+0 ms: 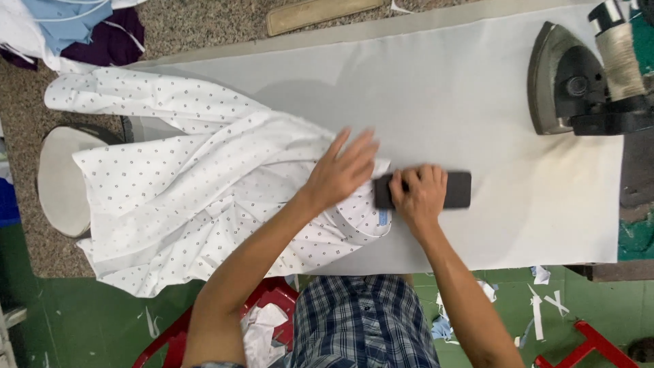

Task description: The person irons a white patterned shirt on a work table, repeatedly smoothing the fabric with an iron and a black pressing block. They adjust the shirt's position and fold the collar while ironing, then place the shirt on a red chair.

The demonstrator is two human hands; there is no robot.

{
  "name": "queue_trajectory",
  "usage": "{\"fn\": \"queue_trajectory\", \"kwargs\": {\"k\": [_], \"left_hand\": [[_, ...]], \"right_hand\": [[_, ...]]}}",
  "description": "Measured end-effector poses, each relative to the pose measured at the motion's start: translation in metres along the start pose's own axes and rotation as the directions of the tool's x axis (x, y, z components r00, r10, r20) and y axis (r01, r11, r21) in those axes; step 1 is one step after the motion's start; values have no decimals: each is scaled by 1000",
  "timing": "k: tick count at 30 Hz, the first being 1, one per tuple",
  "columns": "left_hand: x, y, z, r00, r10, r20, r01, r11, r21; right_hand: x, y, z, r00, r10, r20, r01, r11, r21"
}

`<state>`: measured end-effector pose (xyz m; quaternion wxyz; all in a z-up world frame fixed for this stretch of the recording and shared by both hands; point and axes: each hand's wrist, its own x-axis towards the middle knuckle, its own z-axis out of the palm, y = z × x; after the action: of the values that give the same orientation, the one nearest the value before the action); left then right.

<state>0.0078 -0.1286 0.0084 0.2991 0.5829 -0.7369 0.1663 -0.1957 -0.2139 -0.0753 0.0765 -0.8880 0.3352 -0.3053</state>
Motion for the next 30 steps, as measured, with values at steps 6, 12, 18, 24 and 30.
{"fn": "queue_trajectory", "kwargs": {"k": [6,12,18,24,30], "left_hand": [[-124,57,-35,955,-127,-266,178,968,175],[-129,57,-23,917,-245,-314,305,939,161],[-114,35,-51,847,-466,-256,447,885,-135],[-74,-14,-211,653,-560,-510,653,757,4],[-117,93,-76,811,-481,-332,552,818,163]], "right_hand": [[-67,45,-47,976,189,-108,-203,970,-135],[-22,-11,-69,992,-8,-130,68,879,472],[-76,-100,-56,793,-268,548,46,922,386],[117,-191,-153,673,-200,712,-383,729,567],[56,-96,-98,544,-86,834,-546,719,431]]}}
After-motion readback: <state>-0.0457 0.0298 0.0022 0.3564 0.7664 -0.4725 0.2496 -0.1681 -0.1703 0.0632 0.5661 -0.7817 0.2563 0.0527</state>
